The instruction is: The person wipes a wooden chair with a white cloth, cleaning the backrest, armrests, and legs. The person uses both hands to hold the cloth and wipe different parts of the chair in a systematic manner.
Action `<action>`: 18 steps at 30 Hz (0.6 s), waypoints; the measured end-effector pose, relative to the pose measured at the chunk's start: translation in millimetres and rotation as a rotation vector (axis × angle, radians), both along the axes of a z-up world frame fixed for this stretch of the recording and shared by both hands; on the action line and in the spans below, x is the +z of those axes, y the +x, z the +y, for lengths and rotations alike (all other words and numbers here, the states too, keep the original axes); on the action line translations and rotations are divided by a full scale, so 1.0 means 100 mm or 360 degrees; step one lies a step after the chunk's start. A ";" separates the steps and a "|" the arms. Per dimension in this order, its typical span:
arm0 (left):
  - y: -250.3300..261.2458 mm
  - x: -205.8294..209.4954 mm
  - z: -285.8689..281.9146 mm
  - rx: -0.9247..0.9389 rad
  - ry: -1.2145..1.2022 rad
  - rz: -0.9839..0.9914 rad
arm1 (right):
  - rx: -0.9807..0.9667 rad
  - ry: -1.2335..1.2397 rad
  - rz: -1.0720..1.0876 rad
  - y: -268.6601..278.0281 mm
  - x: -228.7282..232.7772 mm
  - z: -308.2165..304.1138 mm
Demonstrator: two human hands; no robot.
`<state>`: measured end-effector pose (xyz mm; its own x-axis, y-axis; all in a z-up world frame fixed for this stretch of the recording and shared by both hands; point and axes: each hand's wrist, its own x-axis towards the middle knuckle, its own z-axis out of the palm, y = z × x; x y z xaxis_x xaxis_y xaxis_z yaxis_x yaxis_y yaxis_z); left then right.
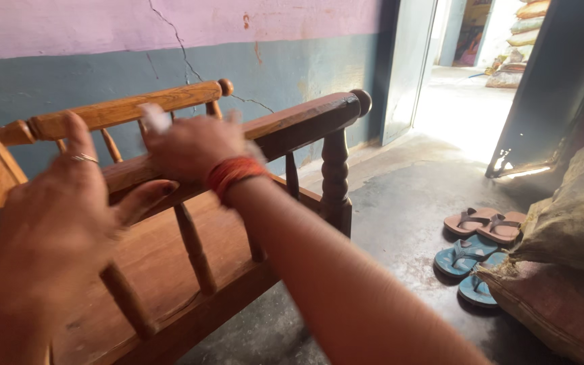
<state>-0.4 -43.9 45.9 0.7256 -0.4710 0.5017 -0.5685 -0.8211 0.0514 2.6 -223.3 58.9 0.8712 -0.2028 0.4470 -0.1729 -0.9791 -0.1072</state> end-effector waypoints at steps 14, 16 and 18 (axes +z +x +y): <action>0.06 -0.04 0.78 -0.0419 -0.0010 -0.0534 | 0.0588 -0.0183 -0.1483 -0.15 -0.93 0.77; 0.01 -0.17 0.81 -0.0382 0.0072 -0.0643 | 0.0151 0.0074 -0.1386 -0.14 -0.83 0.53; -0.03 -0.32 0.86 -0.0426 0.0007 -0.0636 | -0.0138 0.0127 -0.1339 -0.16 -0.74 0.45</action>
